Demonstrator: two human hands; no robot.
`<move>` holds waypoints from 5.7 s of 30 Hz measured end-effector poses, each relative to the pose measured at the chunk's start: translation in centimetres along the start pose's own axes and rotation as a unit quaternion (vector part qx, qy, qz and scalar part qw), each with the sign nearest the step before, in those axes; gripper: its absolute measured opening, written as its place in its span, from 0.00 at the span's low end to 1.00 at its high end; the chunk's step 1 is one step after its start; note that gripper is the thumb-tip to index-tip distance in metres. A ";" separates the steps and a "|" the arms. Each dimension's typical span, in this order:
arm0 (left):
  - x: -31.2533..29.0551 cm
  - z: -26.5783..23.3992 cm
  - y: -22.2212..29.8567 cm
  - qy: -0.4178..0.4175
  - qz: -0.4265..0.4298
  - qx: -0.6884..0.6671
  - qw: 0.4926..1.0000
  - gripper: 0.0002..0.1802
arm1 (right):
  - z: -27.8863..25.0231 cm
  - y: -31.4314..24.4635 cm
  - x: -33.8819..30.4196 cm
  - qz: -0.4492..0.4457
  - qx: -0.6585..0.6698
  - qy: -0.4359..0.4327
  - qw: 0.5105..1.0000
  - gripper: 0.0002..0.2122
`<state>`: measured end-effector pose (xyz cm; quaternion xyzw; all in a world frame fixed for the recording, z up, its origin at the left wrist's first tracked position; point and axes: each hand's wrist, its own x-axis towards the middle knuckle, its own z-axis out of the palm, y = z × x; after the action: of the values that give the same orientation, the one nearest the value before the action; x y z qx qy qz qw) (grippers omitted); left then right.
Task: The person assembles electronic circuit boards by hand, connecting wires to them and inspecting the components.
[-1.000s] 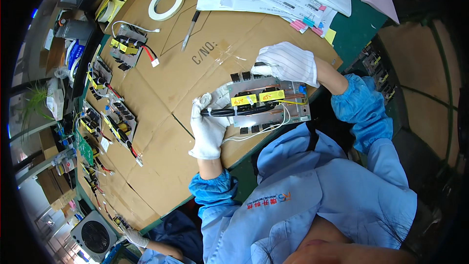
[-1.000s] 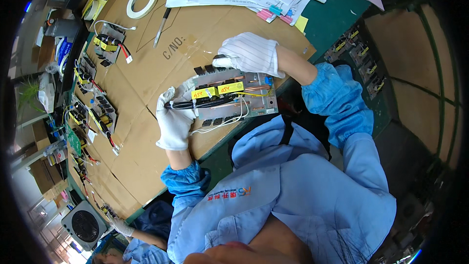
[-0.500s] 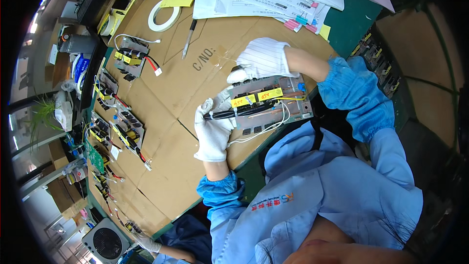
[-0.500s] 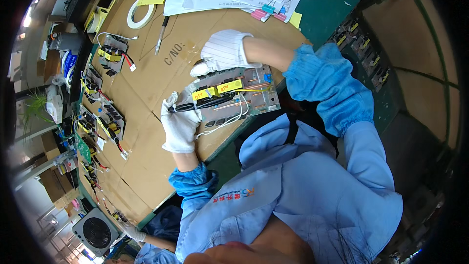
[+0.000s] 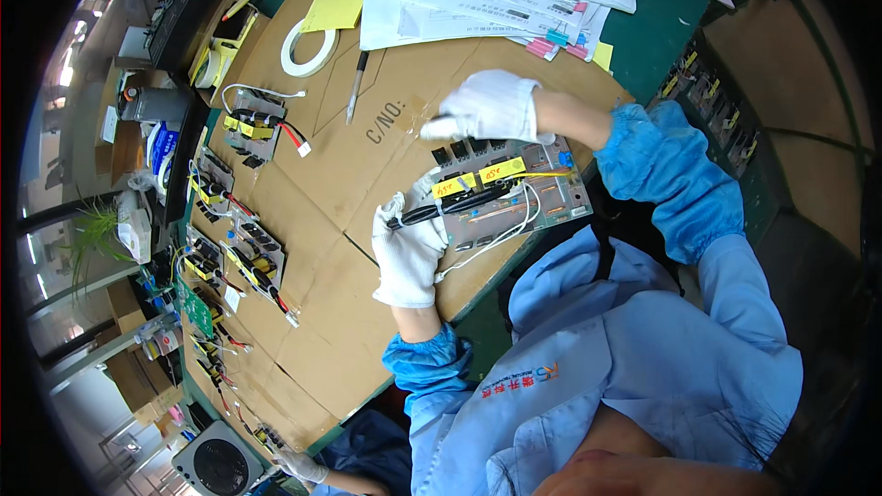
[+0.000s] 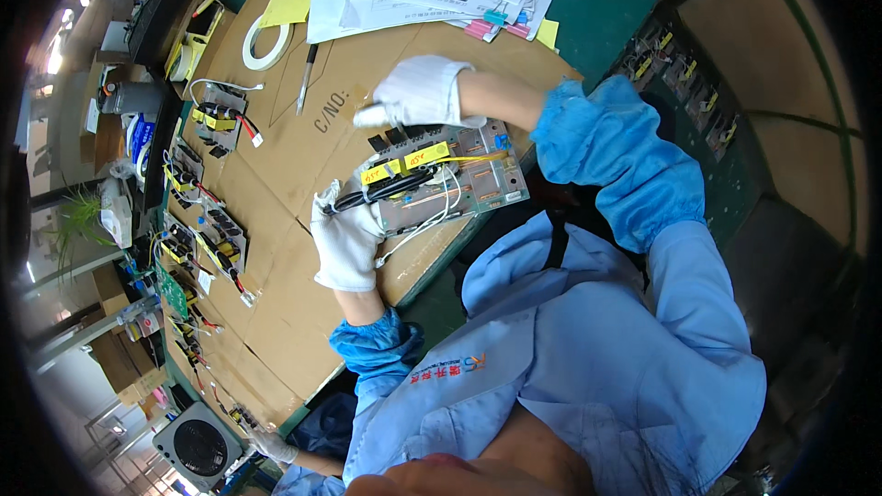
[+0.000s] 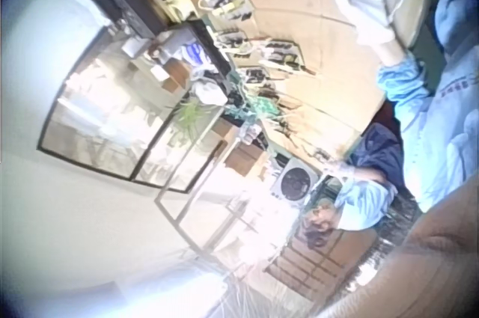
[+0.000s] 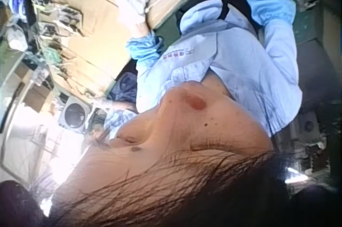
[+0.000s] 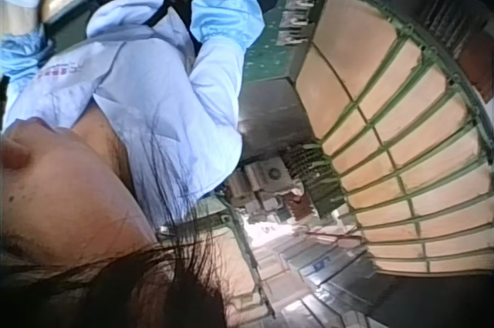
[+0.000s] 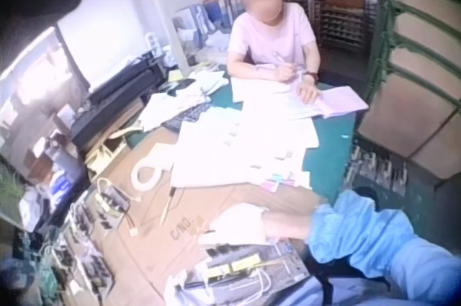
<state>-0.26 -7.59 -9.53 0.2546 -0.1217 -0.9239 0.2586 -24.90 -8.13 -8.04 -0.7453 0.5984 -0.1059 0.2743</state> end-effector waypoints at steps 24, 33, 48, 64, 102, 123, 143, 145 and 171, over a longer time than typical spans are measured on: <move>-0.8 0.6 -0.6 -0.043 0.035 0.063 0.996 0.33 | 3.7 -2.5 -18.4 0.283 0.481 0.232 0.796 0.21; -1.4 -0.3 -1.1 0.045 0.192 0.323 0.926 0.27 | 4.0 -2.9 -18.2 0.125 0.294 0.324 0.891 0.13; -2.1 1.0 -1.4 0.119 0.194 0.460 0.858 0.32 | 3.4 -4.2 -18.0 0.166 0.448 0.329 0.814 0.15; -2.1 -0.5 -1.7 0.136 0.329 0.581 0.732 0.18 | 2.6 -4.5 -17.0 0.183 0.512 0.284 0.789 0.20; -1.4 1.0 -0.3 0.056 0.089 -0.002 0.994 0.29 | 1.7 -5.5 -15.4 0.241 0.562 0.194 0.767 0.29; -2.2 0.6 -3.3 -0.051 0.361 0.709 0.604 0.56 | 1.3 -0.7 -17.9 0.134 0.624 0.076 0.766 0.19; -1.1 1.4 -1.7 0.031 0.098 0.073 0.992 0.32 | 2.0 -3.2 -12.4 0.248 0.529 0.176 0.792 0.20; -1.1 0.7 -1.9 0.056 0.112 0.066 0.990 0.30 | 3.3 -2.8 -11.9 0.226 0.492 0.227 0.810 0.21; -0.7 0.6 -2.2 0.040 0.092 0.073 0.992 0.28 | 2.9 -1.6 -12.3 0.183 0.433 0.237 0.850 0.21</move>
<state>-0.94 -5.27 -9.55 0.2973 -0.2013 -0.8737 0.3283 -25.38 4.64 -7.50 -0.3796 0.6645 -0.4756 0.4337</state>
